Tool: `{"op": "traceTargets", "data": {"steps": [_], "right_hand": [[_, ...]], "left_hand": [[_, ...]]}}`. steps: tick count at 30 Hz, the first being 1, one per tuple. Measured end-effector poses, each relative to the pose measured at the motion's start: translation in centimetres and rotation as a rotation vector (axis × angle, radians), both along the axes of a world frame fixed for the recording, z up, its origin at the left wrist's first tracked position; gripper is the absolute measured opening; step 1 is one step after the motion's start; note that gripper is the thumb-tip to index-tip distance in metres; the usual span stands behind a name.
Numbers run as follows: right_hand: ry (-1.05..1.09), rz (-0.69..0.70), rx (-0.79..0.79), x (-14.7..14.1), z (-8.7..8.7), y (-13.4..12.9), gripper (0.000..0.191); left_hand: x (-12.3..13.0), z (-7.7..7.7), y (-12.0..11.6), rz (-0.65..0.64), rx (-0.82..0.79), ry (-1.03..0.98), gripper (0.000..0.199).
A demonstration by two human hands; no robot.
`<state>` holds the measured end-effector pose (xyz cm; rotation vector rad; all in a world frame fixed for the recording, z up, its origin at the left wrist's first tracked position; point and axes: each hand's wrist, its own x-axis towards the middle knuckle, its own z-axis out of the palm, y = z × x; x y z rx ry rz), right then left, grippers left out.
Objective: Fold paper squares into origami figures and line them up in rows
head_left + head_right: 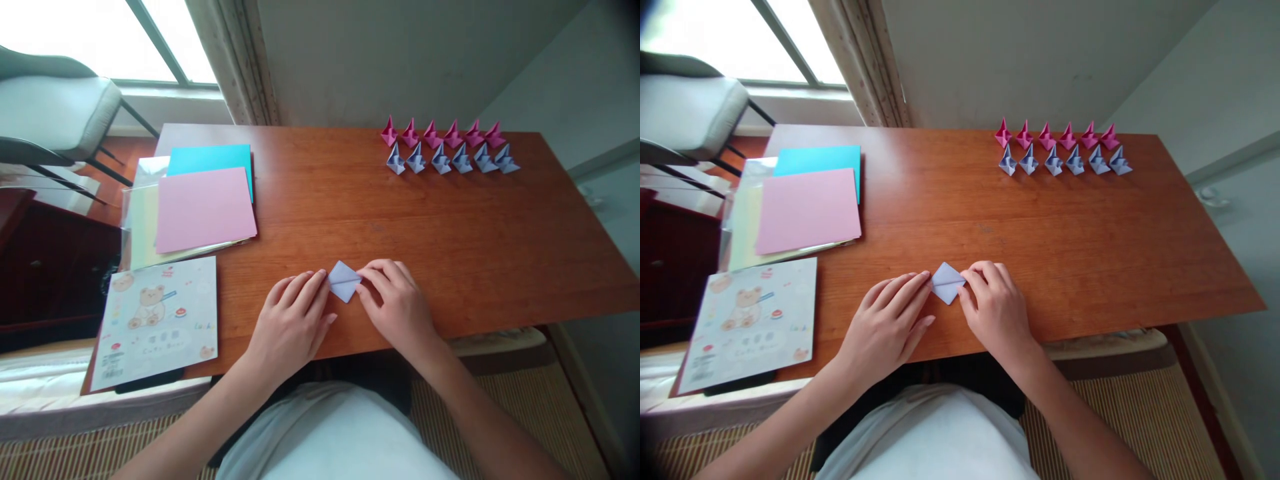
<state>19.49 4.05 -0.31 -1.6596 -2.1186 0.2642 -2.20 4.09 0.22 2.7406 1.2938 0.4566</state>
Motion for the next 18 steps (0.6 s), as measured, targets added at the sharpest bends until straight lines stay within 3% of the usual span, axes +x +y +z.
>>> {"op": "traceTargets", "data": {"steps": [8,18], "right_hand": [[0.069,-0.111,-0.137,-2.6,0.3,2.0,0.017],[0.655,-0.162,-0.127,-2.6,-0.1,0.9,0.013]], "left_hand": [[0.9,-0.7,0.6,0.101,-0.083,-0.189,0.035],[1.1,-0.8,1.8,0.211,-0.245,-0.525,0.033]]}}
